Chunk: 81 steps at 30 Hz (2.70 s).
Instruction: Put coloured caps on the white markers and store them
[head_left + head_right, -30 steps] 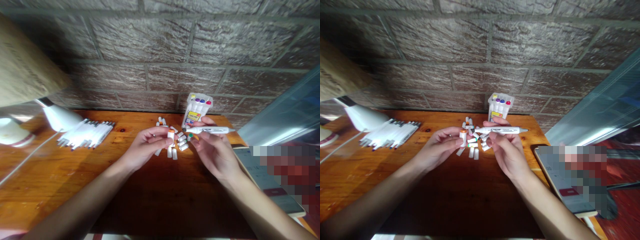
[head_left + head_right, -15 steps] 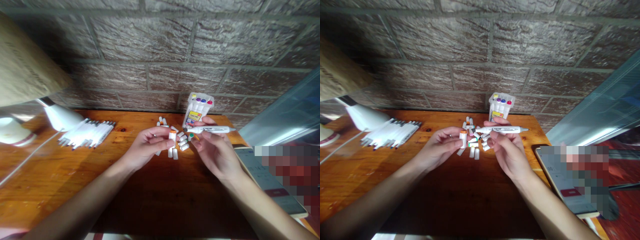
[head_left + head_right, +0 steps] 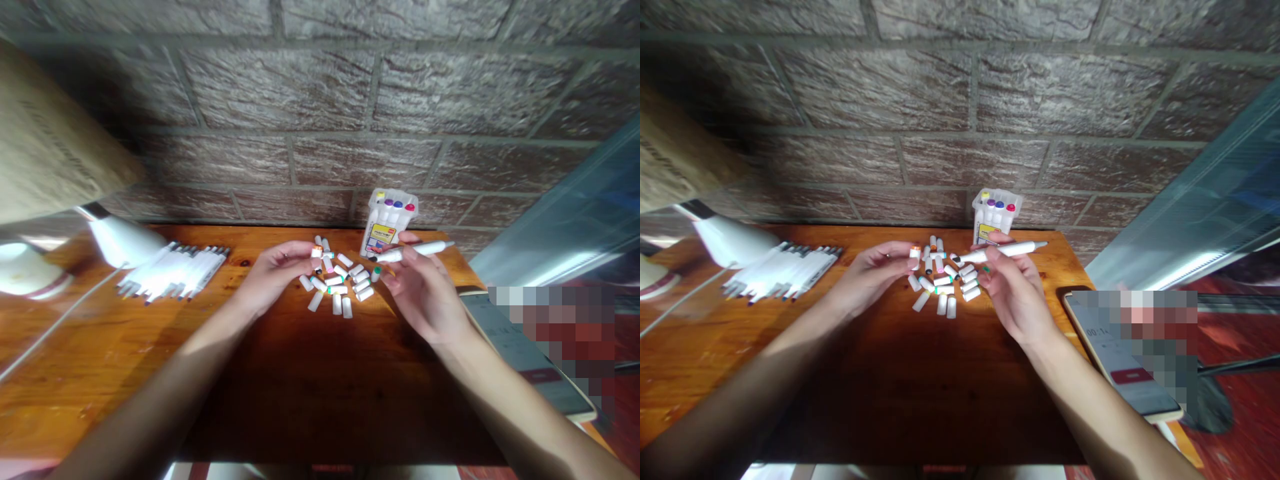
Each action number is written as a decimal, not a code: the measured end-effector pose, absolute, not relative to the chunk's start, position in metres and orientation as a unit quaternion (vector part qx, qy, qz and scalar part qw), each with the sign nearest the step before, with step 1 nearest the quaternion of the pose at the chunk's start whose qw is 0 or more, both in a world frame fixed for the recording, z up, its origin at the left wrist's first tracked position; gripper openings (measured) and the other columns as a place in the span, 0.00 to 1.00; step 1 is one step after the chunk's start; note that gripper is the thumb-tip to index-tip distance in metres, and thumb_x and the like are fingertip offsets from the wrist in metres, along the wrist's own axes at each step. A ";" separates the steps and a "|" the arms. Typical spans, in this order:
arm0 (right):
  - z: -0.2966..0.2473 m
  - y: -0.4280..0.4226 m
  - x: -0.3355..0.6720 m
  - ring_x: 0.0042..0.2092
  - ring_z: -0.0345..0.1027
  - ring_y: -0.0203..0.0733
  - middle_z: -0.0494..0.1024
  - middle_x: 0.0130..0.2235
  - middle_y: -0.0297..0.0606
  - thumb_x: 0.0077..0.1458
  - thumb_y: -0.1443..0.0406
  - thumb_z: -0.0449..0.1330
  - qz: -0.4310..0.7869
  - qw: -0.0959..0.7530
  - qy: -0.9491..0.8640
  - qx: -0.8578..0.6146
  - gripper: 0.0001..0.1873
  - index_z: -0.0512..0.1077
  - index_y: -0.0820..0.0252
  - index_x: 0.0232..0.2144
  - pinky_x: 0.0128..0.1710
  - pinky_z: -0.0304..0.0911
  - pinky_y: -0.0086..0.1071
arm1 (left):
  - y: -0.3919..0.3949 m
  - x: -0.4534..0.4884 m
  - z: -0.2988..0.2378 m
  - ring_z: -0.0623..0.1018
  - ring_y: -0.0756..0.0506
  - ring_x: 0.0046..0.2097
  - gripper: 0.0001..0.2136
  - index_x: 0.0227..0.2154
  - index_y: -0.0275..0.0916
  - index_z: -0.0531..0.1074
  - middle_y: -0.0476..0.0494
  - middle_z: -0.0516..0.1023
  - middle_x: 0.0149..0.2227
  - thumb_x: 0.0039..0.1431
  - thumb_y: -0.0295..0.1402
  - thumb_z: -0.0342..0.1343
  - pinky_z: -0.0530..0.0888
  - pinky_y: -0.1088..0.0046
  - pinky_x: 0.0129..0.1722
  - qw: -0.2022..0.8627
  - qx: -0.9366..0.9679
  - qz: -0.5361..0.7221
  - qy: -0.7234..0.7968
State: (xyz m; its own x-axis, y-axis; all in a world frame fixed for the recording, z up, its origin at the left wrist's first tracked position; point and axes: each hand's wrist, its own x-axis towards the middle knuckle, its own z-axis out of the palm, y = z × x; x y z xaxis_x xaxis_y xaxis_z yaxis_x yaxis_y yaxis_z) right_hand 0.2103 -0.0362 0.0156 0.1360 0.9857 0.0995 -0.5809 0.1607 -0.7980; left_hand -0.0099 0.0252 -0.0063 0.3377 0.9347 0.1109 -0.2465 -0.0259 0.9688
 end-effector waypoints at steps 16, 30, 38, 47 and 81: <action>0.007 -0.029 0.211 0.31 0.72 0.30 0.80 0.31 0.27 0.44 0.61 0.74 0.565 0.676 -0.343 -0.326 0.15 0.76 0.53 0.34 0.24 0.60 0.22 | 0.067 -0.038 -0.047 0.81 0.41 0.42 0.17 0.31 0.39 0.79 0.42 0.84 0.37 0.41 0.43 0.72 0.74 0.60 0.52 0.400 0.640 0.432 0.494; 0.003 -0.030 0.210 0.23 0.59 0.28 0.68 0.22 0.25 0.45 0.54 0.74 0.570 0.669 -0.343 -0.332 0.16 0.76 0.56 0.29 0.22 0.56 0.23 | 0.065 -0.038 -0.044 0.81 0.39 0.47 0.30 0.47 0.37 0.76 0.39 0.83 0.42 0.39 0.42 0.74 0.72 0.58 0.56 0.405 0.665 0.389 0.493; 0.002 -0.028 0.211 0.20 0.50 0.27 0.64 0.20 0.25 0.47 0.47 0.71 0.554 0.662 -0.364 -0.350 0.21 0.75 0.58 0.28 0.19 0.48 0.25 | 0.037 -0.025 -0.009 0.77 0.40 0.53 0.21 0.46 0.39 0.77 0.40 0.81 0.50 0.50 0.41 0.69 0.68 0.64 0.59 0.266 0.734 0.475 0.407; -0.015 -0.044 0.197 0.19 0.51 0.30 0.62 0.17 0.28 0.59 0.43 0.58 0.574 0.438 -0.569 -0.393 0.28 0.71 0.60 0.23 0.19 0.46 0.27 | 0.004 -0.005 -0.013 0.78 0.47 0.32 0.09 0.42 0.43 0.83 0.44 0.83 0.34 0.60 0.35 0.62 0.73 0.73 0.37 0.234 0.811 0.441 0.306; -0.001 -0.060 0.197 0.26 0.58 0.31 0.68 0.22 0.29 0.44 0.69 0.71 0.539 0.375 -0.722 -0.220 0.10 0.72 0.65 0.22 0.24 0.56 0.24 | -0.044 0.000 0.015 0.83 0.47 0.38 0.12 0.47 0.43 0.79 0.48 0.85 0.37 0.60 0.30 0.62 0.78 0.72 0.37 -0.083 0.872 0.475 0.082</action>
State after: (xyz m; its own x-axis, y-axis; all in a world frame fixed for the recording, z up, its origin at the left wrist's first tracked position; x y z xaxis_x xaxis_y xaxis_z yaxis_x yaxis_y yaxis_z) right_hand 0.1968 -0.0597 -0.0006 -0.6230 0.7207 0.3041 -0.0866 0.3229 -0.9425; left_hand 0.0001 -0.0439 0.0147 0.5354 0.0634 0.8422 0.2213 -0.9729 -0.0675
